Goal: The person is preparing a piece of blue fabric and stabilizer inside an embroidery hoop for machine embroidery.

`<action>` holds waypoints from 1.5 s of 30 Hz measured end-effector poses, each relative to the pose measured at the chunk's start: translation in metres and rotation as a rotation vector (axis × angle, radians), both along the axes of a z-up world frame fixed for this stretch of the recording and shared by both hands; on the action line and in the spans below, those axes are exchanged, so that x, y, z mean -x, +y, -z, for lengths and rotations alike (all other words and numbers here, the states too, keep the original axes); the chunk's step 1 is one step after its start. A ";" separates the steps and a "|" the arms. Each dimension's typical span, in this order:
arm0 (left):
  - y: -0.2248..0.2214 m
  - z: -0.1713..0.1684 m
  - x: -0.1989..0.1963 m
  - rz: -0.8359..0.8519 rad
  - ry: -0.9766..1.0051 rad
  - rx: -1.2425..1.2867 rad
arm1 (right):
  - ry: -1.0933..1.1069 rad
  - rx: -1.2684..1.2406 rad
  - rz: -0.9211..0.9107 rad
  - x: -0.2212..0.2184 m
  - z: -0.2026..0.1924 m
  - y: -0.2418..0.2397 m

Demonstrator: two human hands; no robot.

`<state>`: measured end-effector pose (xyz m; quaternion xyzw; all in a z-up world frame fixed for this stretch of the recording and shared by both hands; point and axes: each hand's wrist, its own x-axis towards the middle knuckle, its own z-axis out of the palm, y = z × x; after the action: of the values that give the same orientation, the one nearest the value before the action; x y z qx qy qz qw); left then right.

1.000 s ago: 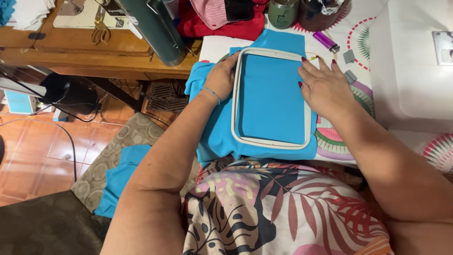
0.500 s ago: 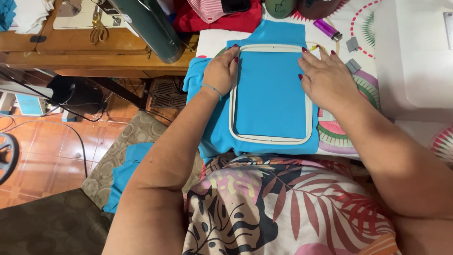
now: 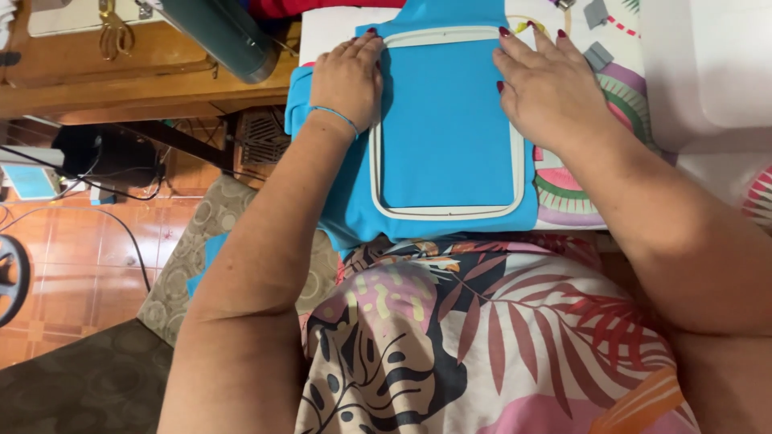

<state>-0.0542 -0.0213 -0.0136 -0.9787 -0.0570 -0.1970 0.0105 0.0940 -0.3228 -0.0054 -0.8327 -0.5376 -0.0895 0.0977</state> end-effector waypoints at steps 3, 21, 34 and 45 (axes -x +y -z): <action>0.008 0.015 -0.011 -0.031 0.037 -0.154 | 0.037 0.030 0.023 -0.001 0.000 0.002; 0.008 0.016 -0.033 -0.139 0.241 -0.340 | 0.109 0.155 0.087 0.009 -0.018 0.007; -0.003 0.005 -0.030 -0.112 0.096 -0.177 | 0.053 0.049 0.079 -0.002 0.004 0.007; -0.006 0.012 -0.034 -0.178 0.093 -0.238 | 0.162 0.050 -0.245 0.122 -0.050 0.007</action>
<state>-0.0201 -0.0275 -0.0258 -0.9697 -0.1191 -0.1551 0.1467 -0.0285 -0.3161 0.0442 -0.7676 -0.6277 0.0039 0.1299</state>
